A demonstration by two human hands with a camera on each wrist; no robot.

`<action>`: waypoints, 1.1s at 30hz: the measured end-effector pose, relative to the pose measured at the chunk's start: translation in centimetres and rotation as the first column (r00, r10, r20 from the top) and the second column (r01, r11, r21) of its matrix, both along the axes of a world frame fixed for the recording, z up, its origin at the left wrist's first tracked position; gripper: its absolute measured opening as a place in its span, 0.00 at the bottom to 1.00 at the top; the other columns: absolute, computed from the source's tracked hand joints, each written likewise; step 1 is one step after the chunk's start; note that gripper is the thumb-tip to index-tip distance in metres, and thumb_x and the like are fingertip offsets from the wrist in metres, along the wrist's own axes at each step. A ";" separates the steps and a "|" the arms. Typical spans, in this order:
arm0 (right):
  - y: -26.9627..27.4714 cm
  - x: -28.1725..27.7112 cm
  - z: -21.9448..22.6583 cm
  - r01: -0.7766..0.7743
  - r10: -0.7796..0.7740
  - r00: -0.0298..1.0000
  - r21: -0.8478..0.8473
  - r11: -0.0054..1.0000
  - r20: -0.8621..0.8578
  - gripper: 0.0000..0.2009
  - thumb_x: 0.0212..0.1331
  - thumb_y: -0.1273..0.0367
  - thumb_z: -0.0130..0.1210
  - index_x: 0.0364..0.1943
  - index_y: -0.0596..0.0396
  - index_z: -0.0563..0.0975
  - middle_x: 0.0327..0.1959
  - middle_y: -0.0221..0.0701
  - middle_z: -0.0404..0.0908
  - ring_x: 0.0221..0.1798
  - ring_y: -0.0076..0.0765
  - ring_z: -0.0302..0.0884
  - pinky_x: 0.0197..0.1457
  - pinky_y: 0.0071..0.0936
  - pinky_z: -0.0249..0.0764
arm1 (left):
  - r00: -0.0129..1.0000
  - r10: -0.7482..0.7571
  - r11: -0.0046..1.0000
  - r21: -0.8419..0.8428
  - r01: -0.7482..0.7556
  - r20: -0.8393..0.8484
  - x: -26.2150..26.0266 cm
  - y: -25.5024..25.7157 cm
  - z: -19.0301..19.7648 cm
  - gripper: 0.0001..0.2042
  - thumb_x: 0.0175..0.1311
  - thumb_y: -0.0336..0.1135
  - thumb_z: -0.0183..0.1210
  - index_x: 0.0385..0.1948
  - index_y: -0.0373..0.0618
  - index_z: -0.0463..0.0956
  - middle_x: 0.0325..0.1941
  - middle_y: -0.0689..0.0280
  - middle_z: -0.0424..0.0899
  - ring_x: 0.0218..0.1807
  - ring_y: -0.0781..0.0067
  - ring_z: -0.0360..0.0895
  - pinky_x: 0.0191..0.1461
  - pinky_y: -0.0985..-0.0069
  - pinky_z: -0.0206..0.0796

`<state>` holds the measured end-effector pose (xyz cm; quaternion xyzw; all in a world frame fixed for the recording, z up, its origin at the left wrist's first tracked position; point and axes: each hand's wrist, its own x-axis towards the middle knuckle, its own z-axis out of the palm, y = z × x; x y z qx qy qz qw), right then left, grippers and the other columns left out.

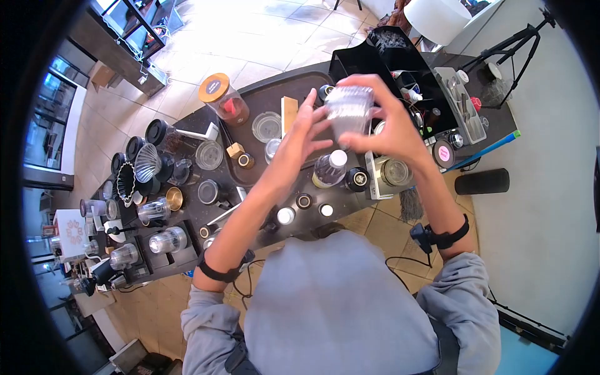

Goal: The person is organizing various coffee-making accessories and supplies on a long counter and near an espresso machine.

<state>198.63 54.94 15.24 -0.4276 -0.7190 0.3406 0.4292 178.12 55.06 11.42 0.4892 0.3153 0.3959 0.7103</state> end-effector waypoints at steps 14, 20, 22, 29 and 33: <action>11.3 7.5 -12.6 0.559 -0.566 0.540 0.237 0.795 0.623 0.34 0.36 0.58 0.72 0.55 0.37 0.73 0.54 0.40 0.69 0.57 0.59 0.71 0.49 0.51 0.78 | 0.860 0.027 0.890 0.403 0.212 -0.510 7.2 12.5 -8.9 0.20 0.69 0.35 0.54 0.61 0.45 0.70 0.56 0.59 0.78 0.60 0.70 0.74 0.62 0.72 0.66; 11.6 7.3 -16.1 0.614 -0.598 0.502 0.230 0.755 0.624 0.32 0.38 0.61 0.72 0.55 0.41 0.73 0.52 0.40 0.68 0.54 0.55 0.70 0.44 0.51 0.78 | 0.827 0.009 0.855 0.434 0.285 -0.562 11.3 16.8 -12.6 0.25 0.68 0.41 0.56 0.64 0.44 0.66 0.61 0.52 0.76 0.64 0.60 0.72 0.65 0.65 0.64; 11.4 7.2 -16.4 0.628 -0.606 0.496 0.225 0.745 0.622 0.32 0.38 0.61 0.71 0.55 0.41 0.73 0.52 0.40 0.68 0.53 0.54 0.70 0.44 0.51 0.78 | 0.816 -0.033 0.835 0.433 0.340 -0.578 12.4 17.9 -12.9 0.30 0.66 0.46 0.57 0.66 0.44 0.63 0.63 0.48 0.74 0.67 0.54 0.70 0.68 0.63 0.61; 11.3 7.6 -18.0 0.687 -0.663 0.474 0.228 0.690 0.580 0.33 0.36 0.63 0.72 0.54 0.42 0.73 0.52 0.40 0.68 0.53 0.54 0.70 0.45 0.48 0.78 | 0.787 -0.307 0.847 0.223 0.482 -0.535 15.6 21.1 -14.9 0.31 0.63 0.45 0.61 0.66 0.42 0.63 0.55 0.54 0.78 0.59 0.63 0.75 0.63 0.69 0.66; 11.1 7.4 -18.9 0.728 -0.716 0.461 0.238 0.643 0.524 0.35 0.34 0.63 0.73 0.55 0.43 0.73 0.54 0.40 0.66 0.54 0.54 0.69 0.48 0.46 0.78 | 0.771 -0.325 0.821 0.241 0.517 -0.548 16.4 21.9 -14.9 0.31 0.62 0.44 0.62 0.65 0.42 0.64 0.50 0.57 0.78 0.55 0.68 0.75 0.61 0.71 0.67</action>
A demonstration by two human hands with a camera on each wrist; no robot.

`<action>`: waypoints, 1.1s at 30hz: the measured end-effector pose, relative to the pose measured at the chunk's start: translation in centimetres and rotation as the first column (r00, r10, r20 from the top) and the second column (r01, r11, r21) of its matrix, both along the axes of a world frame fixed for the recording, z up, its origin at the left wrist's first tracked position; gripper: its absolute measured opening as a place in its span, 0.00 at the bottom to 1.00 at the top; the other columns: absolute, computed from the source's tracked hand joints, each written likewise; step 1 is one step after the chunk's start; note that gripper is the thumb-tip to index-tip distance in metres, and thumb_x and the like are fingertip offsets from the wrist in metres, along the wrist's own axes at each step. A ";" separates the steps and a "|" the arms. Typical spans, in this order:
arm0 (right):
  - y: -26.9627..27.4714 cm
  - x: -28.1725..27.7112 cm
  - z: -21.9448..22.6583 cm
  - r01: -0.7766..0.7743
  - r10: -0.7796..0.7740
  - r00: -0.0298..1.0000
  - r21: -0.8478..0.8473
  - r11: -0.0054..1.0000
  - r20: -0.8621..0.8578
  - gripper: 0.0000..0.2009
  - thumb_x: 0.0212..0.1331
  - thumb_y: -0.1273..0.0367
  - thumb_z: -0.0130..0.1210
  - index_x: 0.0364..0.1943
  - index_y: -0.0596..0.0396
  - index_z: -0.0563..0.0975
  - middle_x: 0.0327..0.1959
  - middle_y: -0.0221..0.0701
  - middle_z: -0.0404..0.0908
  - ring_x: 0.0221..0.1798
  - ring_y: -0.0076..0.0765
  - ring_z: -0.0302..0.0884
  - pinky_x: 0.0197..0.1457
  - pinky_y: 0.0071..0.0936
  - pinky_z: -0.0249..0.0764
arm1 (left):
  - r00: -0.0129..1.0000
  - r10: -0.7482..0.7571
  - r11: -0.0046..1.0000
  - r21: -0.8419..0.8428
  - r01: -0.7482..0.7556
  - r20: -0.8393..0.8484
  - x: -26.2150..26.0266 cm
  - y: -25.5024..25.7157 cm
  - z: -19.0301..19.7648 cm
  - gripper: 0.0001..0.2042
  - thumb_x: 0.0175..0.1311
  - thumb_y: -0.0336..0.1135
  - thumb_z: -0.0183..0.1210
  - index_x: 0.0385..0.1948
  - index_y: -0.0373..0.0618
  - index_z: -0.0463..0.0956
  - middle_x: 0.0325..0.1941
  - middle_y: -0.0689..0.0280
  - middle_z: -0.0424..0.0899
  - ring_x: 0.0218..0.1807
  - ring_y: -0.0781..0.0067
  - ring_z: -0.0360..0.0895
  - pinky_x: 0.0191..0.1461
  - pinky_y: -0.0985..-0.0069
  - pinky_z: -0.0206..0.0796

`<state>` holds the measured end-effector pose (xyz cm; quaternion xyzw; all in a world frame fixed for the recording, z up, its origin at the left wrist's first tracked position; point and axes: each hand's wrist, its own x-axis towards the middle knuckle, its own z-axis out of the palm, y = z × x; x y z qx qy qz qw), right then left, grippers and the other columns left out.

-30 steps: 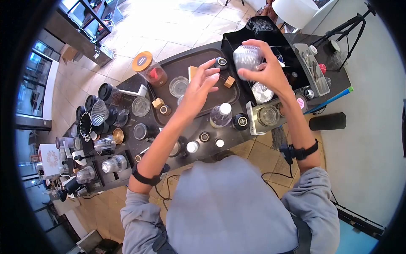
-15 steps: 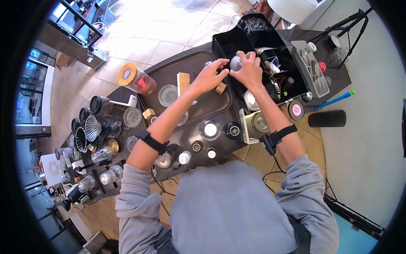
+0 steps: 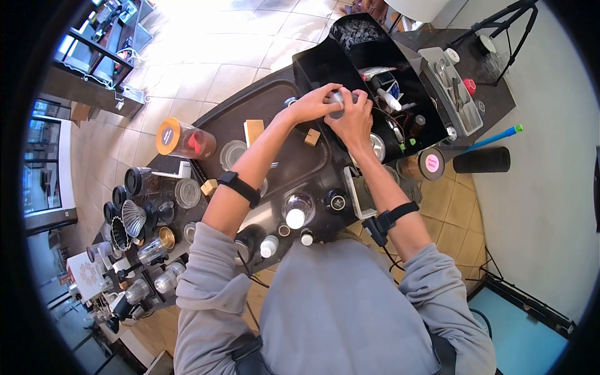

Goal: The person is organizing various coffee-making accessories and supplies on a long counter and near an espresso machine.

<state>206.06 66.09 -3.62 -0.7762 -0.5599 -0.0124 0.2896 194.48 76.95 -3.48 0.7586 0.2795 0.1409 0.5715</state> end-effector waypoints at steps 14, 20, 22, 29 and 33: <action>-0.5 0.0 -0.5 -0.006 0.008 0.998 0.034 0.999 -0.062 0.39 0.38 0.63 0.75 0.60 0.41 0.67 0.58 0.42 0.63 0.60 0.56 0.64 0.51 0.49 0.75 | 0.964 -0.222 0.970 0.072 0.234 -0.148 2.1 3.3 -0.1 0.29 0.55 0.47 0.66 0.54 0.37 0.72 0.39 0.61 0.80 0.41 0.73 0.74 0.46 0.74 0.67; -1.1 0.2 -1.0 -0.057 0.068 0.994 0.129 0.990 -0.082 0.46 0.37 0.62 0.76 0.66 0.40 0.63 0.63 0.44 0.58 0.63 0.58 0.60 0.55 0.51 0.72 | 0.962 -0.187 0.978 0.059 0.202 -0.198 2.1 3.2 0.5 0.29 0.56 0.47 0.67 0.55 0.37 0.71 0.39 0.63 0.80 0.40 0.75 0.74 0.46 0.76 0.67; -1.4 0.0 -0.8 -0.061 0.068 0.995 0.099 0.993 -0.068 0.49 0.38 0.61 0.76 0.69 0.39 0.60 0.66 0.45 0.56 0.67 0.59 0.56 0.58 0.53 0.69 | 0.964 -0.197 0.979 0.012 0.202 -0.181 2.1 3.3 0.3 0.28 0.57 0.46 0.66 0.55 0.37 0.71 0.39 0.63 0.79 0.41 0.76 0.74 0.46 0.77 0.68; -2.4 0.2 0.4 -0.069 0.070 0.997 0.058 0.996 -0.018 0.48 0.40 0.62 0.74 0.71 0.42 0.59 0.68 0.45 0.55 0.68 0.59 0.55 0.62 0.54 0.64 | 0.966 -0.210 0.977 -0.069 0.201 -0.152 2.7 4.1 -0.5 0.33 0.52 0.50 0.68 0.57 0.37 0.72 0.40 0.58 0.81 0.40 0.70 0.78 0.41 0.76 0.72; -4.6 0.7 1.3 -0.092 0.099 0.994 0.125 0.988 -0.052 0.38 0.48 0.67 0.67 0.67 0.45 0.64 0.63 0.45 0.61 0.67 0.57 0.58 0.63 0.50 0.62 | 0.956 -0.210 0.978 -0.045 0.205 -0.207 3.1 4.5 -0.5 0.35 0.49 0.53 0.69 0.56 0.37 0.73 0.40 0.57 0.81 0.42 0.68 0.78 0.44 0.75 0.71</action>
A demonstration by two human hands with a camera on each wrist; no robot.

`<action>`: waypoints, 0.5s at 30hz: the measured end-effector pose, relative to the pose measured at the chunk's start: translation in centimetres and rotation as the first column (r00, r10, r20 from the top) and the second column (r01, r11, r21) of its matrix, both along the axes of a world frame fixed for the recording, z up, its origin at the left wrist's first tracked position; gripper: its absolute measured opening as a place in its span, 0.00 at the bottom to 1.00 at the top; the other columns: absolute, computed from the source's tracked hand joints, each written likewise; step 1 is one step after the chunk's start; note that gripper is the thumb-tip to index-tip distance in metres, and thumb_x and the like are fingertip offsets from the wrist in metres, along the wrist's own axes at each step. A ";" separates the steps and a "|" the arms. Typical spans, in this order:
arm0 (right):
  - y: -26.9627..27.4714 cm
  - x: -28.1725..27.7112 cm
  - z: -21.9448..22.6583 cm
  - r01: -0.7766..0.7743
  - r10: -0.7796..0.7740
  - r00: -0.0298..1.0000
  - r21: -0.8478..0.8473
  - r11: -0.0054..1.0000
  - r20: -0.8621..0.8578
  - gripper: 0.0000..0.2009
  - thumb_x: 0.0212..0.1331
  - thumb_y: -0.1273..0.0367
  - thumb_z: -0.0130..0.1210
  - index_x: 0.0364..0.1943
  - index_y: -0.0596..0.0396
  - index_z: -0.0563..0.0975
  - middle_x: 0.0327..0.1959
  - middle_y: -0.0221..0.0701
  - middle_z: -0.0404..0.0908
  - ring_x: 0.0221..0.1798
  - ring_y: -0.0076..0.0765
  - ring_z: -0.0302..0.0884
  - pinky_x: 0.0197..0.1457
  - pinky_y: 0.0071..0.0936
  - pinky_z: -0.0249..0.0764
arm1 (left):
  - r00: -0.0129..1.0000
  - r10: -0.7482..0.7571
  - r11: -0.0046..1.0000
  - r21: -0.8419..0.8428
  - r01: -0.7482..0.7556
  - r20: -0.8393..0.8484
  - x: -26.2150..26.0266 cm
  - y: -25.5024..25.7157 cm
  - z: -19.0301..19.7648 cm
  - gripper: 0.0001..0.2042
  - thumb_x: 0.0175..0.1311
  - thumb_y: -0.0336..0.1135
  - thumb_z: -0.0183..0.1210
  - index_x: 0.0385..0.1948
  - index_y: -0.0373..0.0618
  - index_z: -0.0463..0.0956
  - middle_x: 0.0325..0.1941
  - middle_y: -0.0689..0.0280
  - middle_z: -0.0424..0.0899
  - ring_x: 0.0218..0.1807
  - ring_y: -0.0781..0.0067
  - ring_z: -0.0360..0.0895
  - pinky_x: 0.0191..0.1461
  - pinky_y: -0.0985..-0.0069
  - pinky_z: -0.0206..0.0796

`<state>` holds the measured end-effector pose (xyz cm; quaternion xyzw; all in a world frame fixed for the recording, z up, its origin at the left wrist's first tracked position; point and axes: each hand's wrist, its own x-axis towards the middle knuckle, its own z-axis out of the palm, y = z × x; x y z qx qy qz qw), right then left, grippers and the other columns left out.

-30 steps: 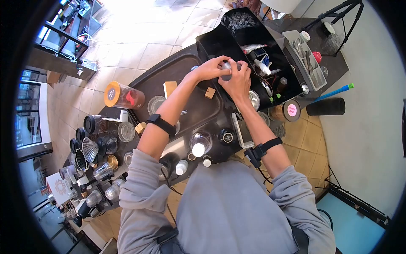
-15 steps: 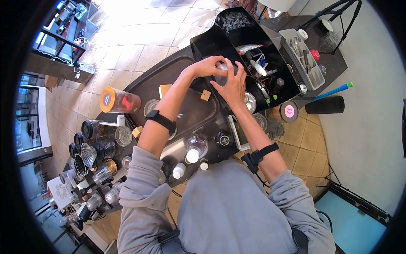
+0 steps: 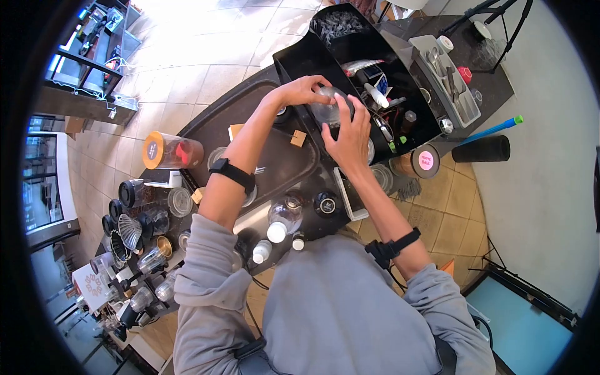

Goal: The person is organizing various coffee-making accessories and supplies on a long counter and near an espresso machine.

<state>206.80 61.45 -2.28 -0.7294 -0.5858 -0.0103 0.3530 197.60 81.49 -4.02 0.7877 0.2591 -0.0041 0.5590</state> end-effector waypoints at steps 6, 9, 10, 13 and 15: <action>-3.5 1.2 0.8 -0.098 0.098 0.992 0.005 0.995 -0.082 0.23 0.51 0.74 0.57 0.55 0.56 0.72 0.51 0.43 0.71 0.55 0.52 0.69 0.58 0.43 0.68 | 0.987 -0.053 0.977 0.194 0.083 -0.151 1.8 0.5 -0.6 0.40 0.45 0.61 0.70 0.55 0.38 0.74 0.43 0.54 0.82 0.48 0.62 0.78 0.54 0.69 0.69; -4.5 1.6 0.4 -0.138 0.133 0.977 -0.017 0.990 -0.164 0.21 0.51 0.75 0.57 0.53 0.56 0.73 0.49 0.43 0.72 0.54 0.51 0.71 0.57 0.43 0.69 | 0.960 -0.121 0.943 0.271 0.191 -0.254 2.9 0.9 -1.6 0.38 0.49 0.59 0.69 0.57 0.39 0.73 0.44 0.54 0.82 0.44 0.65 0.78 0.48 0.71 0.69; -4.8 1.6 0.5 -0.145 0.140 0.973 -0.017 0.989 -0.184 0.18 0.51 0.75 0.57 0.50 0.57 0.75 0.48 0.43 0.73 0.52 0.52 0.72 0.57 0.43 0.69 | 0.929 -0.141 0.956 0.197 0.217 -0.342 3.3 0.8 -1.7 0.39 0.48 0.60 0.69 0.57 0.39 0.73 0.44 0.53 0.82 0.42 0.64 0.79 0.46 0.71 0.71; -5.1 1.9 0.3 -0.163 0.156 0.965 -0.014 0.987 -0.212 0.17 0.51 0.75 0.57 0.48 0.57 0.75 0.47 0.42 0.74 0.52 0.51 0.72 0.57 0.42 0.69 | 0.870 -0.164 0.959 0.133 0.252 -0.465 4.2 0.9 -2.2 0.40 0.47 0.62 0.68 0.58 0.40 0.73 0.48 0.52 0.82 0.44 0.62 0.81 0.46 0.68 0.73; -5.3 2.2 0.2 -0.168 0.163 0.961 -0.003 0.986 -0.223 0.16 0.51 0.76 0.57 0.48 0.58 0.75 0.47 0.42 0.74 0.52 0.51 0.73 0.57 0.42 0.69 | 0.848 -0.160 0.953 0.146 0.267 -0.505 4.6 1.0 -2.4 0.42 0.46 0.65 0.67 0.59 0.41 0.73 0.51 0.52 0.82 0.46 0.60 0.82 0.47 0.65 0.75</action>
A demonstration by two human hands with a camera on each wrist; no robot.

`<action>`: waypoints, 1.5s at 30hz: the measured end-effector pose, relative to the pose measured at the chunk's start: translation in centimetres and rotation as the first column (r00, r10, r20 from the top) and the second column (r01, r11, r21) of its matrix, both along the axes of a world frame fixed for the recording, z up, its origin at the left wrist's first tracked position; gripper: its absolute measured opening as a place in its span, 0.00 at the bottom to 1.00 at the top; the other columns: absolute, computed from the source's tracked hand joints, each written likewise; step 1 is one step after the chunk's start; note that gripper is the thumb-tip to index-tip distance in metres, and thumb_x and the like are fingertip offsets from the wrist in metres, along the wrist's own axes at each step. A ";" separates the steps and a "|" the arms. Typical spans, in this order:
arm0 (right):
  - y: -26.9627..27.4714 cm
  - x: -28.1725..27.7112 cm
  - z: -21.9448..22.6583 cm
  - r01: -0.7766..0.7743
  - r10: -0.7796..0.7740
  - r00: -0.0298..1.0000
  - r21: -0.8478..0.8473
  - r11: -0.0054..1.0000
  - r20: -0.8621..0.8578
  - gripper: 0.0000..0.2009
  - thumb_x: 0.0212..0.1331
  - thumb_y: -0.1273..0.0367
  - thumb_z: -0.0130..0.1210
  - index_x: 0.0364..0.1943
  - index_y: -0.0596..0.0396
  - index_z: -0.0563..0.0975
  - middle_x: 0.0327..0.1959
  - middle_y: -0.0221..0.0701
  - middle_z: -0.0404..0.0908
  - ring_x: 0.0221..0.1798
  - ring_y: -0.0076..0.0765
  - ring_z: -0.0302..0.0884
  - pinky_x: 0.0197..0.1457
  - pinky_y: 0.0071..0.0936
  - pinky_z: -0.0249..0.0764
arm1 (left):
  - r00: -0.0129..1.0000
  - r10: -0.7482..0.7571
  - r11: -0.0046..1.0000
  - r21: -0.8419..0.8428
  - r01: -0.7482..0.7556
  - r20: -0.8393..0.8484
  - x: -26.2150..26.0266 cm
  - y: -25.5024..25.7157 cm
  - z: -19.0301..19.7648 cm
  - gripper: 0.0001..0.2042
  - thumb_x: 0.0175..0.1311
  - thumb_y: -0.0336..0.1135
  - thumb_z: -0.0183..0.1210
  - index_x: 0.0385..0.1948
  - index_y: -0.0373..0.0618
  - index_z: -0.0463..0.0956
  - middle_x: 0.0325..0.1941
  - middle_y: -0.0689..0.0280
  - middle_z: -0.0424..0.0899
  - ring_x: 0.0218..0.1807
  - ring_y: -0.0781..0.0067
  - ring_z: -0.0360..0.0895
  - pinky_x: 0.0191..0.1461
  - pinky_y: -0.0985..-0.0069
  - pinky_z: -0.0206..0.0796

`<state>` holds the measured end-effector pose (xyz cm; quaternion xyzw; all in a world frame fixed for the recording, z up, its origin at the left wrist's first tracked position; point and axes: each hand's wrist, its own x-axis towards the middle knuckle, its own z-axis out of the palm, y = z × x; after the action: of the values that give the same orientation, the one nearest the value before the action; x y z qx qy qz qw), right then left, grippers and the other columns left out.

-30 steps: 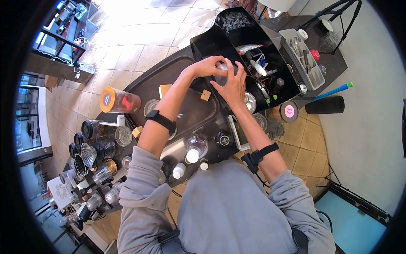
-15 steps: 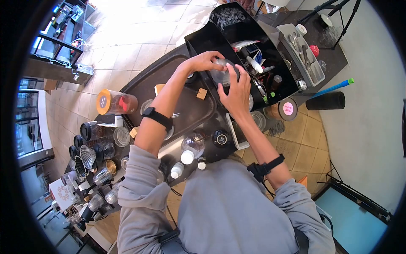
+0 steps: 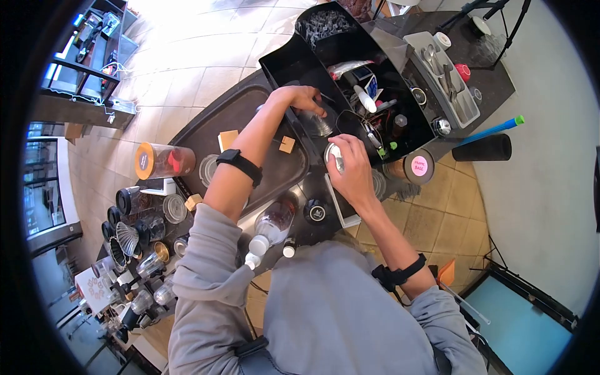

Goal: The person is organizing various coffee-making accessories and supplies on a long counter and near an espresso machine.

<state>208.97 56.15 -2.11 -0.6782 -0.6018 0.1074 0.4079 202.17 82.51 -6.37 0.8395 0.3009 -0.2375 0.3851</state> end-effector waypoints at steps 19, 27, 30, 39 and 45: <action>-2.1 -0.1 5.1 -0.149 0.160 0.976 0.084 0.985 -0.147 0.09 0.59 0.79 0.53 0.44 0.60 0.78 0.45 0.39 0.79 0.51 0.43 0.76 0.57 0.34 0.70 | 0.852 0.086 0.915 0.297 -0.272 0.516 -11.0 -2.5 11.8 0.20 0.69 0.50 0.54 0.48 0.43 0.80 0.46 0.54 0.85 0.49 0.57 0.82 0.56 0.65 0.71; -5.9 -4.2 9.1 -0.394 0.523 0.774 0.375 0.839 -0.357 0.06 0.59 0.82 0.47 0.36 0.63 0.75 0.25 0.35 0.73 0.27 0.29 0.68 0.30 0.22 0.65 | 0.451 0.422 0.594 0.136 -0.793 0.786 -29.0 -17.1 25.1 0.16 0.72 0.46 0.52 0.41 0.41 0.81 0.39 0.66 0.85 0.43 0.75 0.80 0.51 0.74 0.71; -7.9 -8.1 10.7 -0.531 0.702 0.644 0.483 0.696 -0.303 0.04 0.64 0.77 0.46 0.33 0.61 0.72 0.18 0.30 0.66 0.22 0.24 0.61 0.22 0.20 0.54 | 0.257 0.398 0.474 0.042 -0.880 0.881 -35.1 -24.3 24.9 0.13 0.73 0.37 0.51 0.39 0.36 0.78 0.38 0.65 0.84 0.43 0.76 0.79 0.52 0.75 0.71; -18.1 -21.7 10.7 -0.831 0.890 0.400 0.324 0.453 -0.219 0.04 0.52 0.80 0.51 0.27 0.59 0.76 0.16 0.32 0.73 0.16 0.29 0.67 0.21 0.22 0.61 | -0.288 0.445 0.122 -0.376 -0.919 0.848 -47.6 -52.5 15.9 0.11 0.74 0.35 0.50 0.38 0.37 0.77 0.38 0.61 0.83 0.42 0.73 0.81 0.50 0.74 0.72; -25.1 -30.3 7.9 -0.942 0.930 0.248 0.156 0.297 -0.272 0.03 0.53 0.81 0.52 0.28 0.60 0.76 0.20 0.34 0.73 0.20 0.32 0.71 0.25 0.23 0.65 | -0.493 0.565 -0.264 -0.421 -0.868 0.661 -52.0 -68.9 7.1 0.11 0.74 0.36 0.51 0.37 0.38 0.77 0.36 0.65 0.82 0.41 0.76 0.79 0.50 0.76 0.70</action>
<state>178.62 31.05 5.83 -0.1699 -0.8107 0.4453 0.3400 150.17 13.61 0.72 0.3253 0.6831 0.5722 0.3167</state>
